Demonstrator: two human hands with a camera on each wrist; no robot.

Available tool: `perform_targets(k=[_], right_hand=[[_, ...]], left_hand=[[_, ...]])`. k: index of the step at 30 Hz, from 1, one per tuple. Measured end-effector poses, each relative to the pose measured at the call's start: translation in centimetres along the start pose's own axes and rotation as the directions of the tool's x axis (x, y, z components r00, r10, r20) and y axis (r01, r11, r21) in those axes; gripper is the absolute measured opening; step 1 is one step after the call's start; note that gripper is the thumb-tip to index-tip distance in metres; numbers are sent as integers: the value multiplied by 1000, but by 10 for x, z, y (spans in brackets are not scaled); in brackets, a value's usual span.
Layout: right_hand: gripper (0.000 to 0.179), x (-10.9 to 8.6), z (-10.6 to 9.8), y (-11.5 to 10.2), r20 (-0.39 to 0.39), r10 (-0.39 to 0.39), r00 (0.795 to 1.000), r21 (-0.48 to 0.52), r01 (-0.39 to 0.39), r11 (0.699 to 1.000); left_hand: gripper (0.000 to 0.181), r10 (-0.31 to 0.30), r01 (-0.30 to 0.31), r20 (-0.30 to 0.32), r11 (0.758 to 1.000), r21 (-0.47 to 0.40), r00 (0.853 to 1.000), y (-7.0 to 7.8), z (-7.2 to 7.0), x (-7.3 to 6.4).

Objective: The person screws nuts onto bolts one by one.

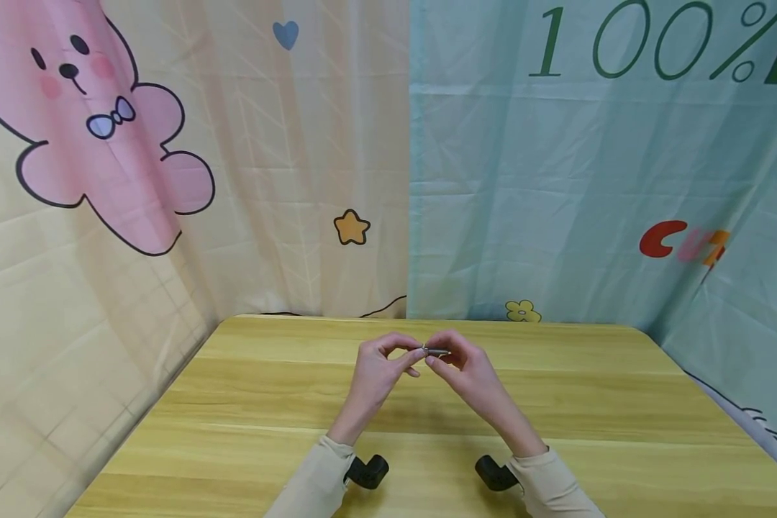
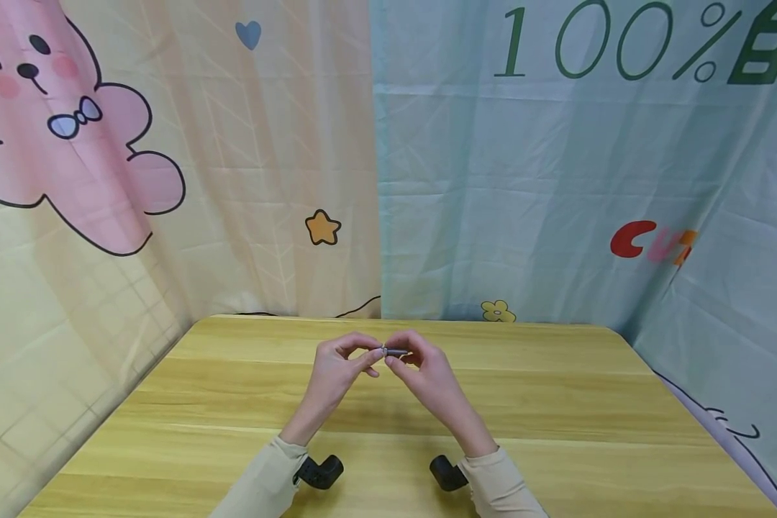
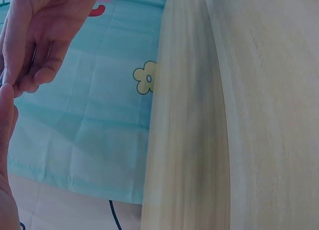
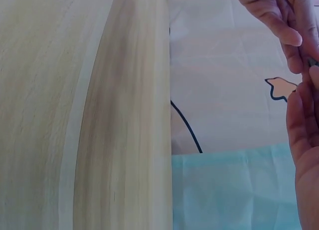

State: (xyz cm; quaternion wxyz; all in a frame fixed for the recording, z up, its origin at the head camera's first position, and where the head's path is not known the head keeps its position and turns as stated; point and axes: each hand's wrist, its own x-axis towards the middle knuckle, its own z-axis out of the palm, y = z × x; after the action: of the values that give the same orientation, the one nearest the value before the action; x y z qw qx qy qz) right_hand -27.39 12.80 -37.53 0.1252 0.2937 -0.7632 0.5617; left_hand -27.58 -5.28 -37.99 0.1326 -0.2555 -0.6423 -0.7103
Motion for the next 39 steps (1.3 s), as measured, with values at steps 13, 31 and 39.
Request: perform_targets(k=[13, 31, 39], right_hand=[[11, -2, 0, -23, 21, 79, 997, -38, -78, 996], [15, 0, 0, 0, 0, -3, 1000, 9, 3, 1000], [17, 0, -2, 0, 23, 36, 999, 4, -36, 999]], left_hand=[[13, -3, 4, 34, 999, -36, 999, -3, -2, 0], [11, -51, 52, 33, 998, -40, 998, 2, -1, 3], [11, -27, 28, 40, 999, -30, 999, 1, -2, 1]])
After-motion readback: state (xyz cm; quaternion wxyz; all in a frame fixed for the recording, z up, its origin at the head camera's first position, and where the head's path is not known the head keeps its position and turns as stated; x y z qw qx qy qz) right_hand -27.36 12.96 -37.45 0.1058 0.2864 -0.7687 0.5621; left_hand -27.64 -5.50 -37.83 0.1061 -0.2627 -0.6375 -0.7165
